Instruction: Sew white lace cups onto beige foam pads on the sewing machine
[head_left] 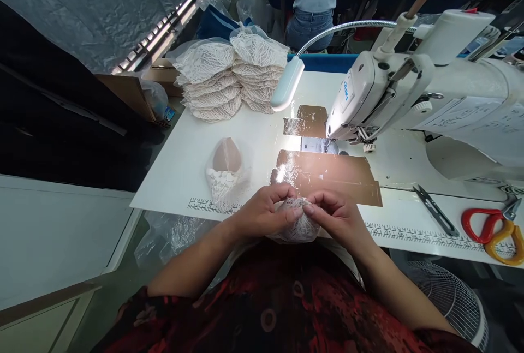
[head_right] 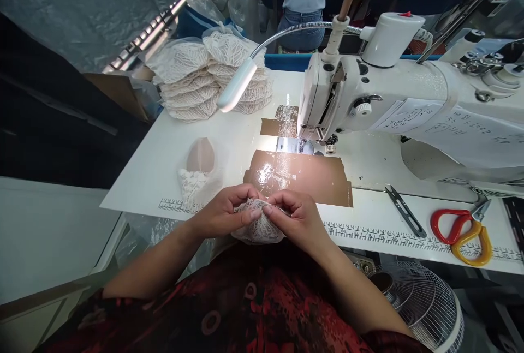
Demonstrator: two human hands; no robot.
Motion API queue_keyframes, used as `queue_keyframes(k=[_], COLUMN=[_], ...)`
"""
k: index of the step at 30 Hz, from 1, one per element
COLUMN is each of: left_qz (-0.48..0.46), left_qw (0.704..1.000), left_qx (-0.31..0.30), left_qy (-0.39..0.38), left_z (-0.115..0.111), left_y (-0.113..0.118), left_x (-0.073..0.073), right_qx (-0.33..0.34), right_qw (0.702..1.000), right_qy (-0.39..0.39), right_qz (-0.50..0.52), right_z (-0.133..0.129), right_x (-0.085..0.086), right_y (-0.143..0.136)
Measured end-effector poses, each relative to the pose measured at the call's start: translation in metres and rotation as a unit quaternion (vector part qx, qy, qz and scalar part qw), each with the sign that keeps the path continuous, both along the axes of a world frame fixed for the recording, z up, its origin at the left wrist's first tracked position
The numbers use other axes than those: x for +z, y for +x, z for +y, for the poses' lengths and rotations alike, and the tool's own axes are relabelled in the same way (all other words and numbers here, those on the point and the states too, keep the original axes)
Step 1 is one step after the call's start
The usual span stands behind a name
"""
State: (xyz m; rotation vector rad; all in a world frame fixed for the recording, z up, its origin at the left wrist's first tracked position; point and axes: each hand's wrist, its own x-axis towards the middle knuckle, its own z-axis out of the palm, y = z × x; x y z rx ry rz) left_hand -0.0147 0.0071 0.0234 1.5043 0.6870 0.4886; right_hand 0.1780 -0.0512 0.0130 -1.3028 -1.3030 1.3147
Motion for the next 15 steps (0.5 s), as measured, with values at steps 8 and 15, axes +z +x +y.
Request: queue_keyframes(k=[8,15], left_qz=[-0.041,-0.077], left_qw=[0.992,0.957], left_qx=[-0.042,0.065], left_qy=[-0.108,-0.271], left_z=[0.009,0.005], left_y=[0.017,0.033], left_x=[-0.001,-0.015], right_qx=[-0.004,-0.024], right_qw=[0.999,0.995], right_qy=[-0.018,-0.056], right_qz=[0.037,0.077], right_z=[-0.004,0.006], right_x=[0.009,-0.008], right_y=[0.014,0.02])
